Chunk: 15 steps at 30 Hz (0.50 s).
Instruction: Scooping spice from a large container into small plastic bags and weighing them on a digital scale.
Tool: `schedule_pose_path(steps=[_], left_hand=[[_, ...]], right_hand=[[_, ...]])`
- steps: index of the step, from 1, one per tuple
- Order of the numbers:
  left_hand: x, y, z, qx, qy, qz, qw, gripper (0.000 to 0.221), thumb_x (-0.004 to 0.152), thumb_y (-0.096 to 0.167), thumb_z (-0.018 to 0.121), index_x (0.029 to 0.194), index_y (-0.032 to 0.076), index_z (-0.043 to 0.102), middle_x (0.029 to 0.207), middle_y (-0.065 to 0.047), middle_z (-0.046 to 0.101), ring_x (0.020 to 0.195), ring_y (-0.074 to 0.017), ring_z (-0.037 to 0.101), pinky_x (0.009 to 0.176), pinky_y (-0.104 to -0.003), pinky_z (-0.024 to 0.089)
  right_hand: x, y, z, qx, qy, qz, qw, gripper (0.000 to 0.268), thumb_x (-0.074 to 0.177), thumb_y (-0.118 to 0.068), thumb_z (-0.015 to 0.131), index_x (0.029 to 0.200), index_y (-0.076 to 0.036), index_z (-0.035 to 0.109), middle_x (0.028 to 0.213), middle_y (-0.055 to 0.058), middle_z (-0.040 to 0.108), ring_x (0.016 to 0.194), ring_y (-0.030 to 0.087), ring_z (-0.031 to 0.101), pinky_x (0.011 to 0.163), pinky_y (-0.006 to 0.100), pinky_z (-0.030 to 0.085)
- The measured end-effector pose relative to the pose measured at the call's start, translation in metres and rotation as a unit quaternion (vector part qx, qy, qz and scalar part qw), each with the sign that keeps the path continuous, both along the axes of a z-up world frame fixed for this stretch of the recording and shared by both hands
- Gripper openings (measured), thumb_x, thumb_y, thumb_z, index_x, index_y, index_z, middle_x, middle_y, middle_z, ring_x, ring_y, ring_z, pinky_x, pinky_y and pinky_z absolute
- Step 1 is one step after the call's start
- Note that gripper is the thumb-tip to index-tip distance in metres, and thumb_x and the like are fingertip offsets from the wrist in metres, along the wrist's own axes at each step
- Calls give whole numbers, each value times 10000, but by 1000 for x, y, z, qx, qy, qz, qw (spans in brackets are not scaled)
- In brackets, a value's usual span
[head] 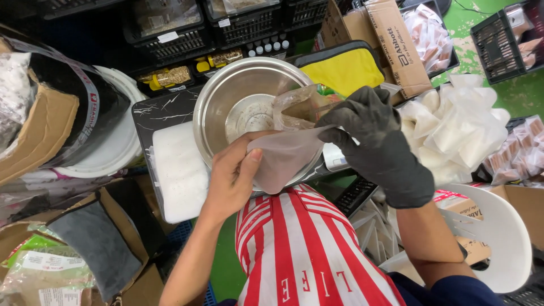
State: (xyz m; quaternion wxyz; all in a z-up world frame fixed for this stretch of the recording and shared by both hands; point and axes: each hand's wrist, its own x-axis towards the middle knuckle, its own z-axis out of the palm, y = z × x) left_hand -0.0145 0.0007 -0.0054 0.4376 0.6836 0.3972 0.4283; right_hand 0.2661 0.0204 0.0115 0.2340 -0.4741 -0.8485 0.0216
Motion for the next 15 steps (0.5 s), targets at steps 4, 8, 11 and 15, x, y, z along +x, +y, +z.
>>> schedule_pose_path(steps=[4,8,11,15], left_hand=[[-5,2,4,-1,-16,16,1000,441,1132,298,408,1271,-13,688,1300,-147,729,1139,-249,714,865,-317,549],[-15,0,3,-5,10,31,999,474,1138,365,391,1326,66,707,1112,-36,724,943,-153,636,750,-264,458],[-19,0,4,0,10,38,999,453,1135,342,403,1310,49,700,1127,-48,716,947,-160,634,748,-271,463],[-32,-1,9,-1,23,48,999,453,1135,334,384,1270,50,711,1275,-83,762,996,-178,706,743,-259,502]], right_hand=[[-15,8,1,94,-2,43,995,181,1107,-259,659,1093,-82,619,1023,41,649,941,326,512,987,539,396],[-28,16,7,27,19,72,997,243,1000,-375,776,1160,-203,715,1102,-53,688,1069,270,516,1012,487,338],[-39,23,2,106,13,81,991,188,1043,-359,734,1061,-172,745,1061,-3,689,1017,300,547,943,522,395],[-55,27,12,-34,36,85,995,475,911,-573,771,1154,-166,804,1210,110,450,1152,271,437,952,422,439]])
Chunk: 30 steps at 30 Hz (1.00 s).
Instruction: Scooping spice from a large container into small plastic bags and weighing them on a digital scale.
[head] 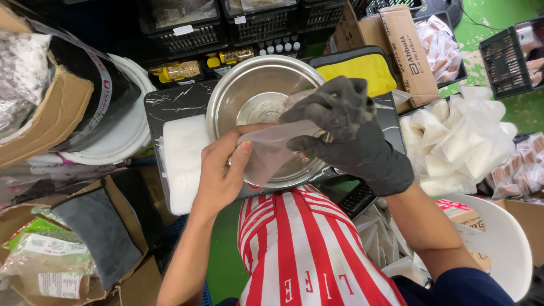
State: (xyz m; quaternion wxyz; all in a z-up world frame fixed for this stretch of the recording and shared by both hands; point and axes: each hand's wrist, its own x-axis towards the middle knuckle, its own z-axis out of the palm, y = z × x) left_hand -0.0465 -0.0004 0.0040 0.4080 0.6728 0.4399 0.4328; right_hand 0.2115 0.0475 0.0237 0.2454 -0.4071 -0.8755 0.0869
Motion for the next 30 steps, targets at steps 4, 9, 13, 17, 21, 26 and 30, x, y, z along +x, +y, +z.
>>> schedule_pose_path(steps=[4,9,13,17,21,26,30], left_hand=[[-5,2,6,31,13,-2,999,421,1138,270,387,1195,0,706,1274,-107,752,1068,-224,721,797,-304,530],[-15,6,3,66,2,27,997,361,1139,175,432,838,67,600,829,-96,699,665,-169,540,612,-341,494],[-34,16,-2,109,38,35,993,302,1123,178,514,872,47,619,839,-121,723,669,-283,655,638,-380,531],[-54,27,-14,224,148,51,962,238,1098,226,640,898,98,661,789,-44,714,717,-293,728,657,-357,572],[-62,32,-14,346,190,69,916,298,1106,188,636,820,108,658,901,-17,779,825,-248,761,711,-322,569],[-70,15,-34,325,143,117,928,357,1082,385,606,980,69,737,1080,-86,809,942,-303,770,823,-406,586],[-99,-23,-153,130,157,267,942,297,1142,237,589,1226,-21,711,1135,-212,731,1078,-420,702,961,-501,539]], right_hand=[[-29,10,-16,124,50,16,991,181,982,-329,865,1050,-186,778,1125,95,558,1019,334,497,826,477,471],[-52,21,-50,227,79,-13,971,325,951,-361,898,1116,-120,757,1096,102,743,1103,359,695,1044,490,468],[-72,13,-43,151,60,-7,987,231,991,-353,828,1081,-157,748,1034,52,713,1065,316,686,1055,464,469],[-95,10,-54,151,58,-26,986,219,1010,-382,809,1097,-188,758,1052,30,717,1094,287,685,1059,460,447],[-95,7,-76,172,16,-23,985,170,1016,-429,768,999,-260,756,1059,-64,702,1132,219,649,1044,437,460],[-113,-26,-78,212,8,-58,975,162,1000,-377,714,1004,-222,759,1031,-13,686,1085,255,655,968,458,483],[-99,-54,-71,281,-40,-130,950,184,979,-310,645,1011,-173,764,994,51,665,1025,302,663,870,486,513]])
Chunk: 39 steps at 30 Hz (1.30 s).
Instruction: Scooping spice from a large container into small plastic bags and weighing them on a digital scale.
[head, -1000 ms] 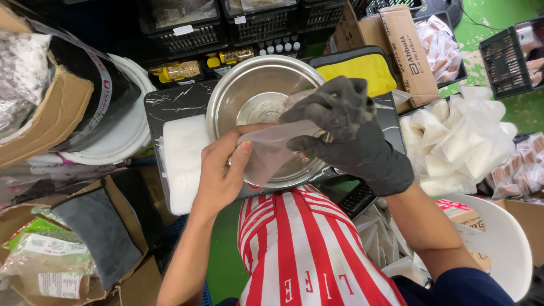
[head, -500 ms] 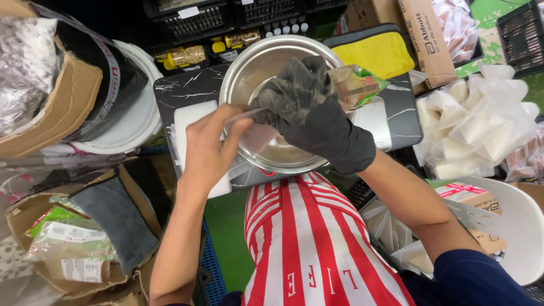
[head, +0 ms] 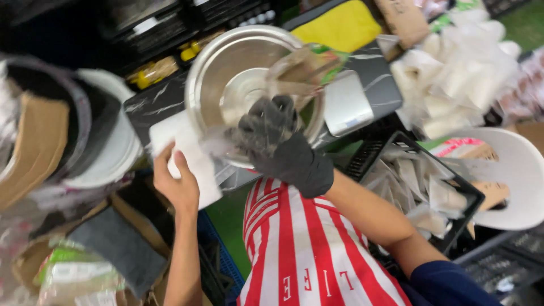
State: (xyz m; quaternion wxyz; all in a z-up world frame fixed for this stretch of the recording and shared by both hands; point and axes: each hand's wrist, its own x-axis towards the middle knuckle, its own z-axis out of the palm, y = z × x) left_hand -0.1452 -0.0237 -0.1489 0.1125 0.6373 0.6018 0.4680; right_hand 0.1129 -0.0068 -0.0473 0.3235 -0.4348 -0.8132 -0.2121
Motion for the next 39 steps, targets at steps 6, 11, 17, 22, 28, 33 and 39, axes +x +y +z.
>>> schedule_pose_path(steps=[6,11,17,22,28,33,39], left_hand=[[-49,-67,-155,-87,356,-101,925,913,909,546,742,1525,-88,514,1510,-390,538,1390,-535,516,1097,-633,437],[-86,-34,-197,-71,566,-47,820,491,854,380,718,1279,152,627,1328,-145,649,1026,-345,639,718,-458,515],[-141,14,-212,-105,600,-141,781,198,1215,368,611,1186,186,683,1206,-127,721,886,-357,677,751,-427,539],[-149,1,-200,-41,741,-112,661,288,1290,484,534,1209,254,688,1080,2,719,959,-231,641,815,-341,490],[-93,-55,-120,70,752,-101,647,174,1176,374,653,1071,267,741,1065,51,672,923,-192,651,733,-373,443],[-41,-84,-66,77,726,-95,677,199,1162,366,710,970,396,668,981,121,593,808,-110,613,617,-252,435],[33,-122,-14,30,602,-257,756,153,1084,305,703,1175,232,801,910,39,681,715,-175,649,573,-296,489]], right_hand=[[47,-67,-2,-155,89,-118,977,81,949,-267,582,968,-212,637,885,-6,562,886,266,562,834,472,420],[124,-157,-31,-144,212,-223,941,38,979,-191,664,1005,-171,682,899,31,587,911,276,599,870,488,436],[233,-286,-123,-135,68,-483,862,110,959,-254,755,1010,-185,686,972,63,658,891,312,665,860,529,533],[324,-347,-164,-170,63,-564,806,175,1098,-299,661,1003,-154,680,944,63,659,894,274,605,942,439,421],[374,-336,-169,-159,10,-514,843,139,1138,-155,599,1009,-108,620,930,74,601,839,282,569,794,440,475],[411,-309,-286,-89,613,-475,625,138,938,-205,778,999,-94,834,986,36,834,916,146,765,886,305,607],[392,-311,-313,-206,716,-574,339,269,750,-191,702,606,-135,482,586,49,440,459,239,540,355,423,484]])
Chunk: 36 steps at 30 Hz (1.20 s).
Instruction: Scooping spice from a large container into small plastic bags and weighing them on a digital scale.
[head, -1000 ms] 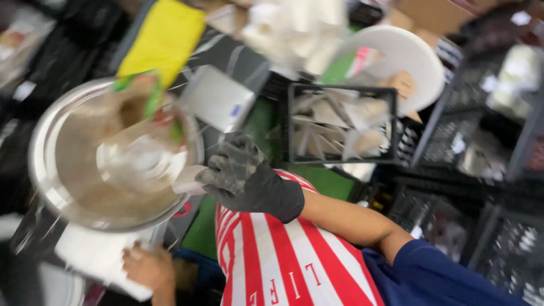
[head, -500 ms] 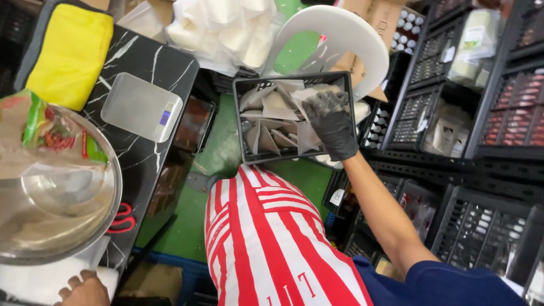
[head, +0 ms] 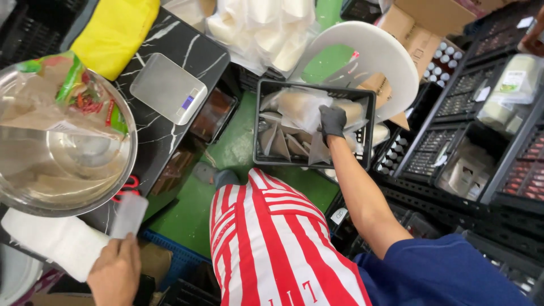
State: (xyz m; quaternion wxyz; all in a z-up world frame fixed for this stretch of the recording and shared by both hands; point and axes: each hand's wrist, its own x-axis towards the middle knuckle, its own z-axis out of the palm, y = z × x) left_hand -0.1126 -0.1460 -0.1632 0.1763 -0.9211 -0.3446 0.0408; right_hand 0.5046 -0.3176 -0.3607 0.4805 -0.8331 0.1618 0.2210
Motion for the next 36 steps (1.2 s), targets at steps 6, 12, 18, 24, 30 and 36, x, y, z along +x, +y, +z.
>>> schedule_pose_path(steps=[6,12,18,24,30,36], left_hand=[[77,-23,28,-387,-147,281,866,271,985,430,634,933,173,703,866,-55,814,842,-285,765,786,-424,546],[152,-12,55,-708,-200,384,558,292,971,187,681,1139,0,831,1061,-127,878,921,-206,800,802,-340,626],[171,-4,75,-769,-90,183,605,232,899,142,854,696,53,786,682,-2,773,672,-81,636,699,-269,538],[170,3,80,-734,-368,192,538,342,886,150,855,638,72,633,502,-54,661,470,-105,621,545,-241,470],[157,23,114,-620,-425,130,647,505,821,154,925,600,123,472,604,48,444,608,-71,373,557,-270,293],[113,63,134,-568,-401,20,719,346,1058,232,618,753,103,514,696,12,470,651,-102,446,430,-281,320]], right_hand=[[47,-39,-108,-122,-29,72,990,434,828,-460,712,979,-66,812,886,98,791,825,305,742,768,411,542],[11,-38,-11,-117,-268,69,954,293,973,-240,682,1219,-84,652,1143,95,673,1010,240,644,843,394,539],[-149,13,196,88,-26,329,940,327,993,-312,651,1227,-94,717,1186,127,773,1173,272,705,1006,378,601],[-244,59,263,187,-80,700,684,169,873,-378,845,941,-256,749,722,-74,669,603,93,577,629,278,489],[-250,118,250,272,-460,749,391,206,1040,-20,673,1235,-83,646,776,54,463,571,221,420,433,372,334],[-272,177,279,327,-247,791,454,348,1021,-101,609,711,-115,451,622,9,395,525,177,347,514,389,283]])
